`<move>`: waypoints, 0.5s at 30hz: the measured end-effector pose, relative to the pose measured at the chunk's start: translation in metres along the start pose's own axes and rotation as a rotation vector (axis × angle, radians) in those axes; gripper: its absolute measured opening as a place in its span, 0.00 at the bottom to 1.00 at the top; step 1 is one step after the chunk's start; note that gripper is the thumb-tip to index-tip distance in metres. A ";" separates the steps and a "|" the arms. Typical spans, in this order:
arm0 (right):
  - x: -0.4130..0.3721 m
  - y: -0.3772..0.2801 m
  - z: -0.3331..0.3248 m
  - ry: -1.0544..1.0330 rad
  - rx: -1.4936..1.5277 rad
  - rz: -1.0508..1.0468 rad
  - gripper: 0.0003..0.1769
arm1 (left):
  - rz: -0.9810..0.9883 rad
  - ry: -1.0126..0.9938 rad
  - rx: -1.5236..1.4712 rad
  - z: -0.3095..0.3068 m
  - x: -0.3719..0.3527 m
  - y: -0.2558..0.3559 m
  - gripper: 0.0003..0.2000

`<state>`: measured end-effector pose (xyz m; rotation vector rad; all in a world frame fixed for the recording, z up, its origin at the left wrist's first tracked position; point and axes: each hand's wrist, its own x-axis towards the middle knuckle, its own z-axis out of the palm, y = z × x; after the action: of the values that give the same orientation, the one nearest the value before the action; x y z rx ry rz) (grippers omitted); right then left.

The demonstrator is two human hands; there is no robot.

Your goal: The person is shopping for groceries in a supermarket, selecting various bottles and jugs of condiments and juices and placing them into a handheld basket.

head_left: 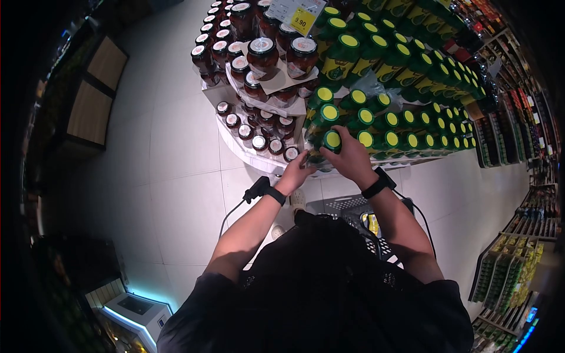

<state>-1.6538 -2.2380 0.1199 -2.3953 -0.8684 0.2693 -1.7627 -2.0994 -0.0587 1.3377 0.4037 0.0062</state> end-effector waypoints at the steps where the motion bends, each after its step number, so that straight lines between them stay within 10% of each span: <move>1: 0.000 -0.001 0.000 -0.007 0.008 0.017 0.36 | -0.008 0.008 -0.009 0.001 -0.001 0.003 0.40; 15: -0.008 0.004 0.000 0.068 0.038 -0.065 0.36 | -0.149 -0.003 -0.131 0.008 -0.010 0.014 0.44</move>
<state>-1.6577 -2.2454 0.1174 -2.3227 -0.9004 0.1764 -1.7662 -2.1062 -0.0418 1.1760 0.4919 -0.0916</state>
